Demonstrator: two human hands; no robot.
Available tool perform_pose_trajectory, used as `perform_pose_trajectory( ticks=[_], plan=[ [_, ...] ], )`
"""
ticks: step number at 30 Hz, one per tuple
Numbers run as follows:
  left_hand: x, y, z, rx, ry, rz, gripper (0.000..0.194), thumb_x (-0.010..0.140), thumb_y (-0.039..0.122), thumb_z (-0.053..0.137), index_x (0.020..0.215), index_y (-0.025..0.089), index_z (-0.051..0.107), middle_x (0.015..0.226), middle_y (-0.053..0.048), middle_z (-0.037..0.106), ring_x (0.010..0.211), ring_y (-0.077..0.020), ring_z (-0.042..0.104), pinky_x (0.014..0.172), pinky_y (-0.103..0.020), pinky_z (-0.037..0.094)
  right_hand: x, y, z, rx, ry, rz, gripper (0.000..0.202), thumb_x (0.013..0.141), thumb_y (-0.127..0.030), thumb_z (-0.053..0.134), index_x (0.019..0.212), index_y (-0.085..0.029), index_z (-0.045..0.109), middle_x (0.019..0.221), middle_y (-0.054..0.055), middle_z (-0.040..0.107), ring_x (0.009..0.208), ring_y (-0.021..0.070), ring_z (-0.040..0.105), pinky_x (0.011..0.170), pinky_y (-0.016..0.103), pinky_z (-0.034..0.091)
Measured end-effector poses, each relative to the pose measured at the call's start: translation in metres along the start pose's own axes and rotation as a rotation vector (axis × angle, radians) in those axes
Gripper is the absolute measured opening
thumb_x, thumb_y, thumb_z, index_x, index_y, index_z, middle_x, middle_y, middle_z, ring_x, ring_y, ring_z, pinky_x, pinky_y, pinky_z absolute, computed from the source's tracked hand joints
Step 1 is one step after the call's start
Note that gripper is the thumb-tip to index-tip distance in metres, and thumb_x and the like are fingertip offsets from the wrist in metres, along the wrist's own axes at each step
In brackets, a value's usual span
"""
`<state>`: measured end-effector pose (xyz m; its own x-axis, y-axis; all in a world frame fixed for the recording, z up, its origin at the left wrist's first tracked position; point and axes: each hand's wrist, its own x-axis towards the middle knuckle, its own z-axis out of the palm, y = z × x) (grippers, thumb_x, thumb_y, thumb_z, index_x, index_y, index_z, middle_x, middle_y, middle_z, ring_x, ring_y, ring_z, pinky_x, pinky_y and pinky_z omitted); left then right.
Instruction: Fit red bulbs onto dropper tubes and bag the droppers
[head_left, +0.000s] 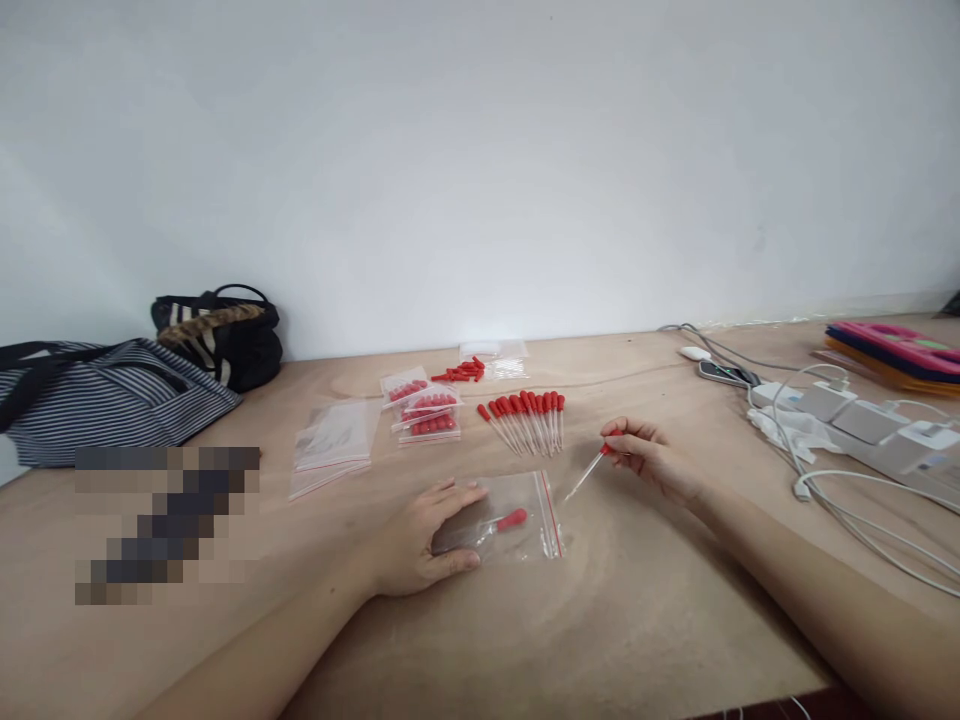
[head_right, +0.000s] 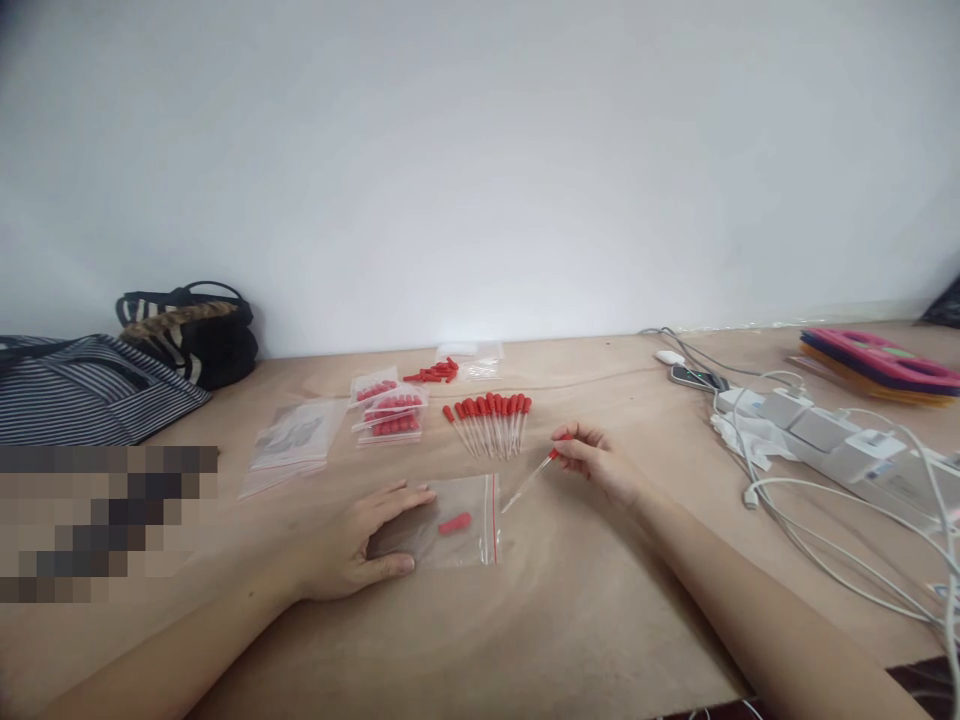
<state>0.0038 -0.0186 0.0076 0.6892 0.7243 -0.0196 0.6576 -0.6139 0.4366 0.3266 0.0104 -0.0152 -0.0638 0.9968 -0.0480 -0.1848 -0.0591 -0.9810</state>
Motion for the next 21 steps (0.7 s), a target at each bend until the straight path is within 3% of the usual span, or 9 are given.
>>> perform_pose_trajectory(
  ticks=[6,18,21],
  plan=[
    [-0.001,-0.002,0.001,-0.005,-0.003,0.001,0.061,0.076,0.049,0.05,0.129,0.024,0.035,0.135,-0.008,0.038,0.123,-0.0298,0.032,0.099,-0.05,0.029,0.003,0.003,-0.006,-0.018,0.007,0.002,0.027,0.057,-0.03,0.072,0.076,-0.018,0.057,0.064,-0.002,0.058,0.052,0.0069,0.049,0.052,0.021,0.038],
    [0.0,0.0,0.001,-0.018,-0.016,-0.033,0.062,0.076,0.049,0.05,0.129,0.019,0.035,0.135,-0.009,0.038,0.124,-0.0305,0.029,0.101,-0.05,0.025,-0.024,0.017,0.045,-0.126,-0.114,-0.092,0.029,0.061,-0.035,0.071,0.075,-0.018,0.053,0.066,-0.003,0.055,0.058,0.0076,0.047,0.051,0.02,0.033],
    [0.001,0.001,0.001,-0.001,-0.003,-0.016,0.062,0.076,0.049,0.05,0.128,0.02,0.035,0.134,-0.01,0.039,0.123,-0.0294,0.031,0.101,-0.049,0.026,-0.03,0.021,0.055,-0.187,-0.152,-0.133,0.03,0.057,-0.035,0.073,0.068,-0.017,0.053,0.055,-0.005,0.05,0.05,0.0058,0.04,0.048,0.02,0.03]
  ],
)
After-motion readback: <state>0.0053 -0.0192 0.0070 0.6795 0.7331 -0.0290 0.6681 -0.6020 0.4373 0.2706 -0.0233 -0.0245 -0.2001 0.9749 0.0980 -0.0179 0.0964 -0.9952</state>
